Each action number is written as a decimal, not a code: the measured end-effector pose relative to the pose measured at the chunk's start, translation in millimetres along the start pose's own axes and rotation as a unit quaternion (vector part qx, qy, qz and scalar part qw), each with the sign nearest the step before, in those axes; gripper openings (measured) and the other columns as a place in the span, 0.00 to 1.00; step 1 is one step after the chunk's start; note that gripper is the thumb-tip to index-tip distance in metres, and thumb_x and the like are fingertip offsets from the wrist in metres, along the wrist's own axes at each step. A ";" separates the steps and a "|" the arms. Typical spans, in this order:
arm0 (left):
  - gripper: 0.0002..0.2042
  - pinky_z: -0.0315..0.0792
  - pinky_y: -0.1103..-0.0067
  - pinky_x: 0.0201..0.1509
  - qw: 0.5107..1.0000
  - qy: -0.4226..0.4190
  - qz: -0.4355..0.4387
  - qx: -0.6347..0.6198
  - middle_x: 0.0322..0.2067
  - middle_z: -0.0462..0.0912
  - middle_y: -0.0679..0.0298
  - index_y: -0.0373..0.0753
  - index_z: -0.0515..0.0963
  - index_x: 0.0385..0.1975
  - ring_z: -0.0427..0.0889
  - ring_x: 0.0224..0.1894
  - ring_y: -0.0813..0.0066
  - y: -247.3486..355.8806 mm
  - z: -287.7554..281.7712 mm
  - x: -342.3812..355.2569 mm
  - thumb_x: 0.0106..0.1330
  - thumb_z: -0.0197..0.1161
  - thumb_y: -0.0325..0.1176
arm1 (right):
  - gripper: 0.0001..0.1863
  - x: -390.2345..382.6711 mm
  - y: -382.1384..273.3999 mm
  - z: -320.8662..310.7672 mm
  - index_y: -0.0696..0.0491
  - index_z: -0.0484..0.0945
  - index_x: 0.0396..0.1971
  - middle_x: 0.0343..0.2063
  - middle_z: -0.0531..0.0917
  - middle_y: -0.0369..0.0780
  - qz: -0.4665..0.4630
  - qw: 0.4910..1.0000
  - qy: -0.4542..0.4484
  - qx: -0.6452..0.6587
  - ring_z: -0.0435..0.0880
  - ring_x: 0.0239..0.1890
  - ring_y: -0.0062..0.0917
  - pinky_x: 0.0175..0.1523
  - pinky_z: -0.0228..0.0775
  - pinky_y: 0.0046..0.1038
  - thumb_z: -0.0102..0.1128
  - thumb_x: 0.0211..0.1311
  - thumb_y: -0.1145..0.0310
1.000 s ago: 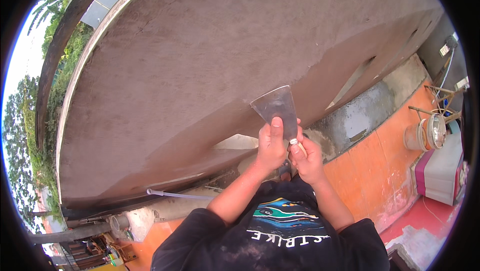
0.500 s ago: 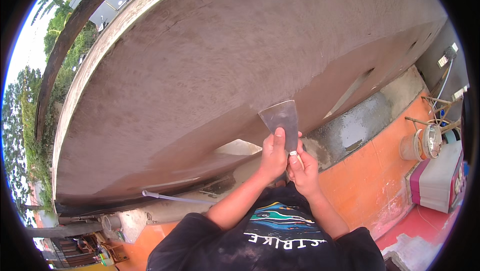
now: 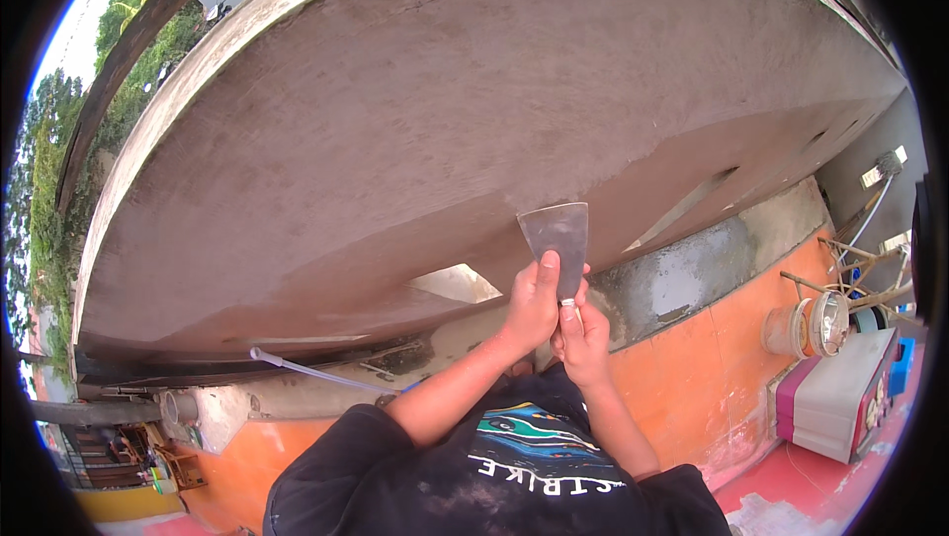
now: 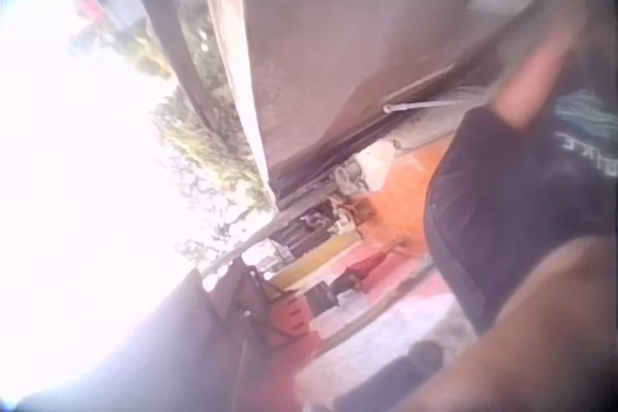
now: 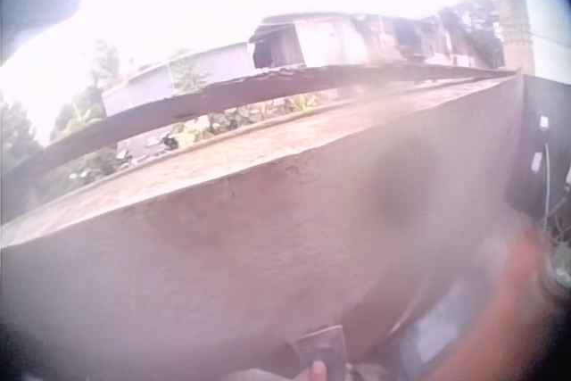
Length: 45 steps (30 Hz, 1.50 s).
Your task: The person uses a metal trowel to spread and smooth wet plaster on a curved ceiling surface. The person repeatedly applies and levels the material across the ceiling, maintaining consistent pressure and motion.
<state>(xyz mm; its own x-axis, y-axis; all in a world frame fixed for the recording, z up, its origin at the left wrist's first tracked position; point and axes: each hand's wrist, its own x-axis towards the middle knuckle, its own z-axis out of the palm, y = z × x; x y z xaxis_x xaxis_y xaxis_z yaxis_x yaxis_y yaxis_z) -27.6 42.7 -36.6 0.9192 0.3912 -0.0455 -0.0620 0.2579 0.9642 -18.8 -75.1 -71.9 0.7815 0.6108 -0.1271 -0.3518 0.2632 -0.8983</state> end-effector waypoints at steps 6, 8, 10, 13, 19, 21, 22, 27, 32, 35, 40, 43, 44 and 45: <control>0.30 0.70 0.80 0.31 1.000 -0.022 -0.008 -0.017 0.23 0.76 0.64 0.32 0.72 0.39 0.74 0.26 0.81 -1.4 -0.2 0.2 0.76 0.35 0.57 | 0.15 4.2 3.2 -4.3 0.56 0.73 0.37 0.18 0.70 0.28 -0.002 1.000 -0.015 0.018 0.65 0.19 0.09 0.23 0.55 0.15 0.52 0.72 0.57; 0.30 0.70 0.80 0.32 1.000 -0.015 -0.001 -0.020 0.23 0.76 0.64 0.32 0.72 0.39 0.73 0.26 0.81 -1.1 0.5 0.7 0.75 0.35 0.58 | 0.15 5.2 3.7 -4.9 0.56 0.73 0.37 0.18 0.70 0.28 -0.006 1.000 -0.013 0.011 0.66 0.19 0.09 0.23 0.55 0.15 0.52 0.72 0.57; 0.30 0.70 0.80 0.32 1.000 -0.018 0.004 -0.015 0.23 0.75 0.64 0.32 0.72 0.39 0.73 0.26 0.81 -1.3 1.6 1.1 0.75 0.35 0.58 | 0.15 6.1 4.4 -5.0 0.56 0.73 0.37 0.18 0.71 0.28 0.005 1.000 -0.012 0.005 0.66 0.19 0.09 0.23 0.56 0.15 0.52 0.72 0.58; 0.31 0.69 0.81 0.31 1.000 -0.008 -0.008 -0.016 0.23 0.75 0.64 0.32 0.72 0.39 0.72 0.26 0.82 -1.8 3.7 2.2 0.75 0.35 0.59 | 0.14 8.5 4.8 -6.0 0.56 0.73 0.36 0.18 0.71 0.29 -0.018 0.999 -0.024 0.026 0.67 0.18 0.10 0.23 0.57 0.16 0.52 0.72 0.59; 0.32 0.67 0.82 0.30 1.000 -0.004 0.028 -0.010 0.22 0.74 0.65 0.32 0.72 0.38 0.71 0.26 0.82 -1.3 4.8 6.3 0.74 0.36 0.60 | 0.14 16.0 3.6 -10.0 0.56 0.74 0.36 0.18 0.71 0.29 -0.023 0.999 -0.031 -0.020 0.68 0.19 0.10 0.23 0.59 0.16 0.53 0.72 0.59; 0.32 0.67 0.82 0.30 0.999 0.002 0.041 -0.017 0.22 0.74 0.66 0.32 0.73 0.38 0.71 0.26 0.83 1.2 5.2 6.9 0.74 0.36 0.61 | 0.13 17.1 1.9 -10.0 0.56 0.74 0.36 0.18 0.72 0.29 -0.035 0.999 -0.029 -0.029 0.68 0.19 0.10 0.23 0.59 0.16 0.52 0.72 0.60; 0.32 0.67 0.82 0.30 1.000 -0.008 0.018 -0.010 0.22 0.74 0.66 0.32 0.73 0.38 0.71 0.26 0.83 2.7 5.9 7.0 0.74 0.36 0.61 | 0.13 17.9 0.8 -9.5 0.56 0.74 0.36 0.19 0.72 0.29 -0.037 0.999 -0.024 -0.014 0.68 0.19 0.10 0.23 0.59 0.16 0.52 0.72 0.60; 0.33 0.68 0.83 0.31 1.000 -0.001 -0.014 0.007 0.22 0.74 0.66 0.32 0.73 0.38 0.72 0.27 0.83 12.3 8.0 7.5 0.73 0.35 0.62 | 0.13 19.9 -6.8 -1.6 0.56 0.73 0.35 0.19 0.72 0.29 -0.013 1.000 -0.018 -0.015 0.67 0.19 0.10 0.23 0.59 0.16 0.52 0.72 0.61; 0.33 0.68 0.82 0.31 0.999 -0.014 0.034 -0.003 0.23 0.75 0.65 0.32 0.73 0.38 0.72 0.27 0.82 17.7 4.9 7.8 0.73 0.35 0.62 | 0.13 17.5 -15.8 1.2 0.56 0.73 0.36 0.19 0.71 0.28 -0.028 0.999 -0.016 -0.041 0.66 0.19 0.09 0.23 0.56 0.16 0.52 0.72 0.60; 0.33 0.68 0.81 0.31 1.000 -0.007 0.009 -0.020 0.22 0.74 0.65 0.32 0.73 0.36 0.71 0.25 0.82 13.2 5.1 4.2 0.74 0.35 0.61 | 0.13 9.7 -13.7 0.6 0.56 0.74 0.36 0.18 0.71 0.27 0.006 1.000 -0.018 -0.018 0.65 0.18 0.09 0.22 0.54 0.16 0.52 0.72 0.60; 0.32 0.68 0.81 0.31 0.999 0.004 -0.007 -0.046 0.21 0.73 0.65 0.32 0.73 0.36 0.71 0.24 0.82 4.8 8.0 -4.0 0.74 0.36 0.60 | 0.15 -1.4 -5.6 -1.1 0.56 0.73 0.36 0.17 0.70 0.27 0.004 1.000 -0.004 -0.011 0.64 0.17 0.09 0.22 0.53 0.15 0.51 0.72 0.58; 0.31 0.68 0.81 0.30 0.999 -0.008 -0.006 -0.049 0.21 0.73 0.65 0.32 0.72 0.36 0.71 0.24 0.82 3.9 8.4 -3.9 0.75 0.37 0.59 | 0.15 0.2 -4.2 -1.6 0.55 0.73 0.36 0.17 0.70 0.27 -0.008 1.000 -0.012 -0.024 0.64 0.17 0.09 0.22 0.54 0.15 0.50 0.73 0.58; 0.30 0.68 0.81 0.30 0.999 0.004 0.000 -0.052 0.21 0.73 0.65 0.32 0.72 0.35 0.71 0.24 0.82 3.9 8.3 -3.6 0.75 0.37 0.58 | 0.15 0.7 -3.9 -1.4 0.55 0.72 0.36 0.16 0.70 0.27 -0.011 1.000 -0.009 -0.024 0.64 0.17 0.09 0.22 0.54 0.16 0.50 0.73 0.58; 0.30 0.68 0.81 0.30 0.998 0.005 -0.003 -0.055 0.21 0.73 0.66 0.32 0.72 0.35 0.71 0.24 0.82 3.7 8.0 -2.3 0.75 0.37 0.58 | 0.15 2.1 -3.5 -0.9 0.55 0.72 0.36 0.16 0.70 0.27 0.005 1.000 -0.006 -0.016 0.65 0.17 0.09 0.22 0.54 0.16 0.49 0.73 0.58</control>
<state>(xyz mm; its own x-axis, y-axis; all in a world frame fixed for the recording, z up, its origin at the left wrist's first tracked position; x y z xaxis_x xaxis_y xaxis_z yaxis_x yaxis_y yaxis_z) -26.9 35.7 -30.8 0.9157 0.3981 -0.0543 -0.0992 0.3548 0.9297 -15.5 -75.4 -69.4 0.7718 0.6224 -0.1306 -0.3426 0.2339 -0.9099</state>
